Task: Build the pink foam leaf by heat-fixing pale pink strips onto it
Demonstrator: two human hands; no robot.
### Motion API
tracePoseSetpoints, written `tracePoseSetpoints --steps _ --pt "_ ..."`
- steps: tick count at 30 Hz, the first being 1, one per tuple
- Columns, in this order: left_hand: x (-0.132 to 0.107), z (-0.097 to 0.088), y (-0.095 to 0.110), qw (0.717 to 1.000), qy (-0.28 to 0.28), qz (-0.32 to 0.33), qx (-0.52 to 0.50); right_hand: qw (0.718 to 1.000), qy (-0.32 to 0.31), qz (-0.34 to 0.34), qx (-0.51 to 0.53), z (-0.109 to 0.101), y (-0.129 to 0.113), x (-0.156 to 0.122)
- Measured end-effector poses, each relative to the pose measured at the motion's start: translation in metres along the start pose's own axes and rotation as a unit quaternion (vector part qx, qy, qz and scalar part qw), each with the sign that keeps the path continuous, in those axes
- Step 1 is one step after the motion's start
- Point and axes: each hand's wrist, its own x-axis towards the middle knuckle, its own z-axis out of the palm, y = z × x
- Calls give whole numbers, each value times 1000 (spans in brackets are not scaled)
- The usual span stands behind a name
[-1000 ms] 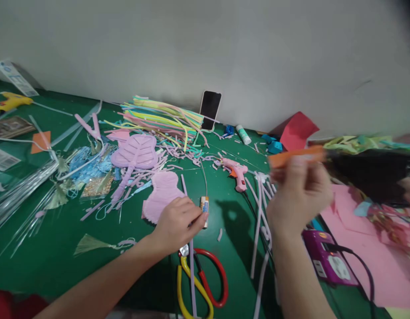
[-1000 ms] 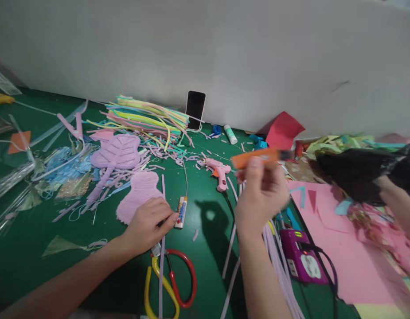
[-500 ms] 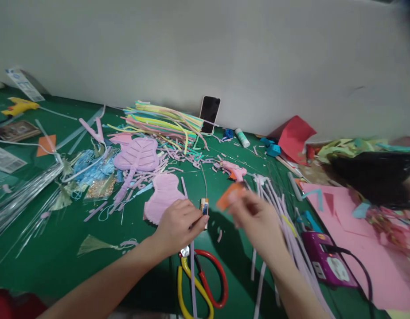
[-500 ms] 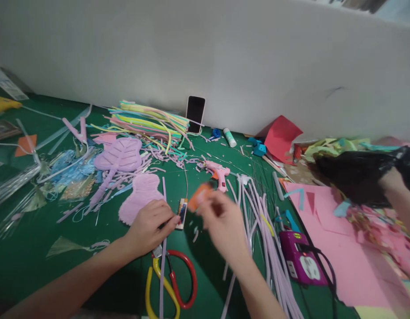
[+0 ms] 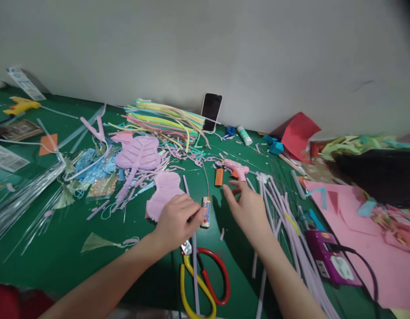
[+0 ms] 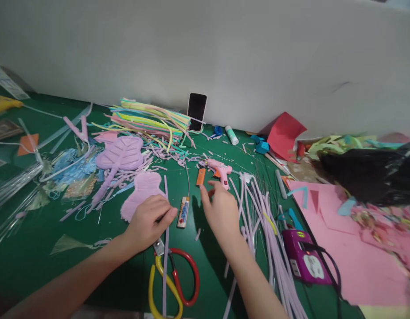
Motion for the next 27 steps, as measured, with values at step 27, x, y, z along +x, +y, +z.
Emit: tracePoseSetpoints --steps 27 --pt "6 -15 -2 982 49 -145 -114 652 -210 196 701 -36 -80 -2"
